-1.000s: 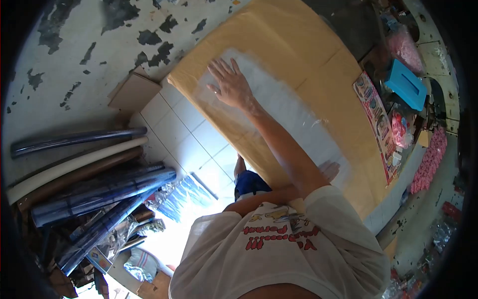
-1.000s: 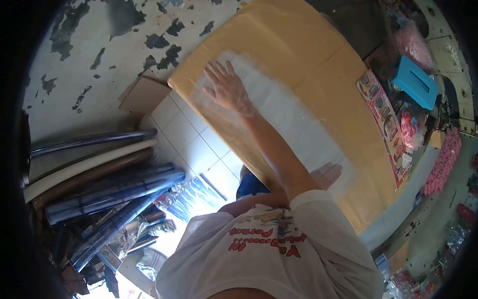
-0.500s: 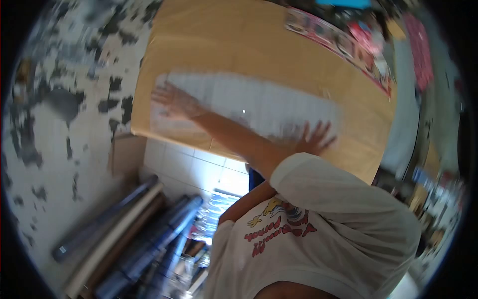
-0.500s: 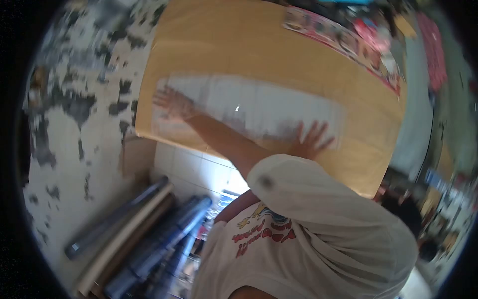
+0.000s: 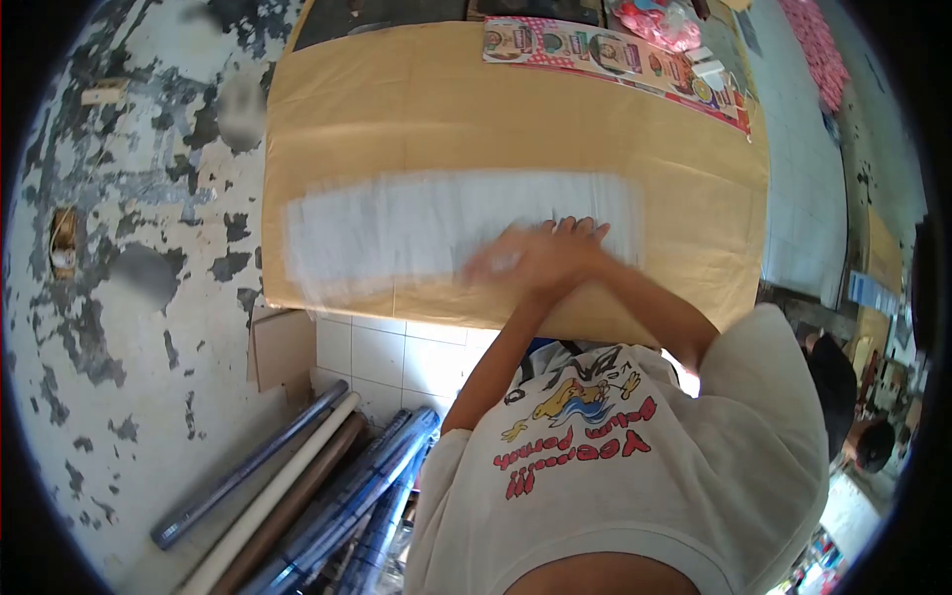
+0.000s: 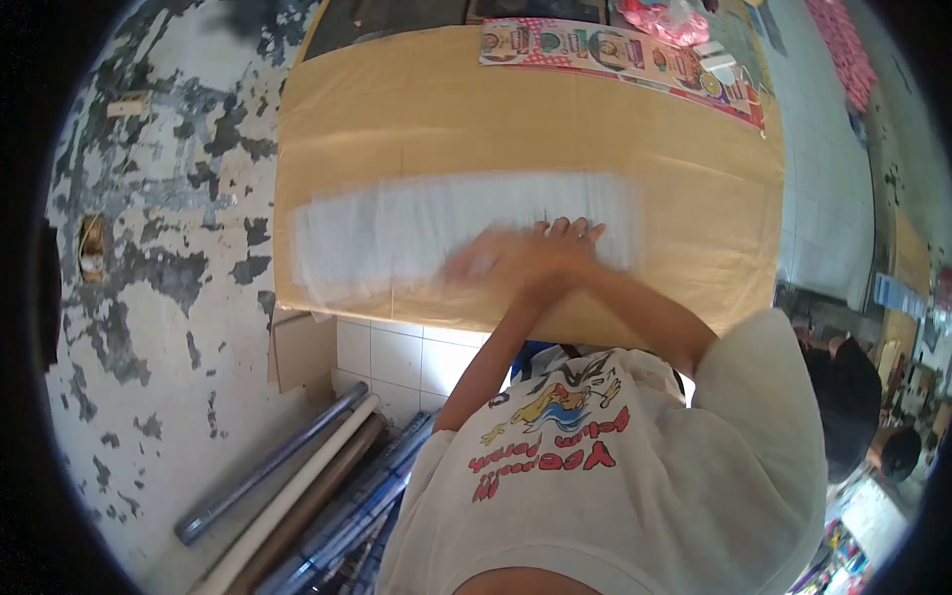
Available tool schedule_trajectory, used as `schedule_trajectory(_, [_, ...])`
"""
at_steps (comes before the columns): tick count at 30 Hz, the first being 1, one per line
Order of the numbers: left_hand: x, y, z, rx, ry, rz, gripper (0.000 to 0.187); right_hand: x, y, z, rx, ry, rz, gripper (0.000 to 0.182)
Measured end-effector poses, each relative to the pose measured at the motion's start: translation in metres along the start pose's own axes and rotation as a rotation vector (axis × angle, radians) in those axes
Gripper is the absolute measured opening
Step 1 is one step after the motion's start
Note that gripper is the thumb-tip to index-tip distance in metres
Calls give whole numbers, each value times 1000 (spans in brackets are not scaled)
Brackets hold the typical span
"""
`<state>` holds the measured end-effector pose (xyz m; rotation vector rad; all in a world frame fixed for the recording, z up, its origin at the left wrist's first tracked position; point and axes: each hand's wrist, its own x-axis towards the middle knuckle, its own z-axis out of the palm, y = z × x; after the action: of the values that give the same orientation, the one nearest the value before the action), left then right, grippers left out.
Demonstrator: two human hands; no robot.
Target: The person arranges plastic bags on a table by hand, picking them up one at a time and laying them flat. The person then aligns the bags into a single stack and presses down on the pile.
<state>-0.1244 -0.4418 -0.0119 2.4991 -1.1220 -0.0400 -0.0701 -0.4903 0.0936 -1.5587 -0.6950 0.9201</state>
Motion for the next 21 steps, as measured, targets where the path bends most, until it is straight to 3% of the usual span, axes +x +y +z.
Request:
schedule_trajectory(2, [-1,2,-9,-73,130,17,85,-46,61,-59,-198,737,228,43])
schedule_trajectory(3, [-3,5,-12,-109,195,28,85,-71,101,-91,-791,852,-8,44])
schedule_trajectory(5, [1,7,-12,-165,196,16,84,-104,105,-92,-1175,801,42,45])
schedule_trajectory(9, [1,-3,-7,-212,316,79,81,-119,114,-64,-1033,832,117,53])
schedule_trajectory(12, [1,-6,-7,-280,304,112,81,-87,107,-58,-1045,902,211,54])
schedule_trajectory(15, [-7,-9,-13,-313,196,81,69,-61,94,-41,-1115,991,256,53])
schedule_trajectory(18, [-38,-27,-20,-294,323,-116,55,-59,91,-39,-1135,1027,229,51])
schedule_trajectory(20, [-74,-64,-17,101,421,-383,42,-58,92,-39,-1126,1027,240,50])
schedule_trajectory(21, [-91,-85,-36,55,396,-461,46,-57,92,-39,-1129,1022,260,49])
